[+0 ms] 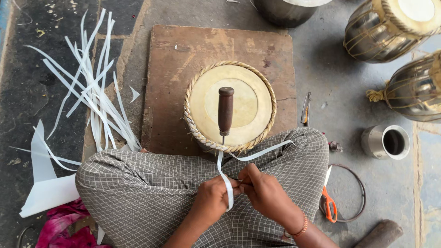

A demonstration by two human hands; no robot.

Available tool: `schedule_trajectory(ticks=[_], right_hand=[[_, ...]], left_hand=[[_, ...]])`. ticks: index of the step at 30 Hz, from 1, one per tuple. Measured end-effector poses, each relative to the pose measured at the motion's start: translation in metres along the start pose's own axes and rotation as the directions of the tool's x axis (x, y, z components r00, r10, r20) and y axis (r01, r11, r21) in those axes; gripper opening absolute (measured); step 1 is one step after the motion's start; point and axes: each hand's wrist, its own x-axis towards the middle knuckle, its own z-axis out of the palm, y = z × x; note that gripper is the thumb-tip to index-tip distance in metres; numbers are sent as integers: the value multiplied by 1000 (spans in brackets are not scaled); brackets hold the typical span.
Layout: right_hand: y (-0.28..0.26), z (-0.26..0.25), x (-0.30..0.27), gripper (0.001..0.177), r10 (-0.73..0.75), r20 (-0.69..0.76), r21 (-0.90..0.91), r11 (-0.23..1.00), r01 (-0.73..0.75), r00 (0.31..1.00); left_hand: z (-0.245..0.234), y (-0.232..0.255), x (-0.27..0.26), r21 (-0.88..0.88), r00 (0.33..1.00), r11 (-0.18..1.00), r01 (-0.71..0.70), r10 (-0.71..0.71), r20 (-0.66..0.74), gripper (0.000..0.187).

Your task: The person sits on the floor and uses a hammer to drive a white plastic strip into the rim of a drum. They repeatedly position the strip and strike it with the hammer to secure it around the drum's edge.

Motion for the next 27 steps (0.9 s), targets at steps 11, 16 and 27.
schedule_trajectory(ticks=[11, 16, 27], right_hand=[[-11, 19, 14, 41, 452, 73, 485, 763, -428, 889], [-24, 42, -6, 43, 90, 301, 546, 800, -249, 949], [-23, 52, -5, 35, 89, 415, 510, 802, -312, 906]], left_hand=[[-13, -31, 5, 39, 972, 988, 147, -137, -189, 11], [-10, -63, 16, -483, 889, 815, 319, -434, -146, 13], [-10, -71, 20, -465, 865, 808, 362, -477, -155, 10]])
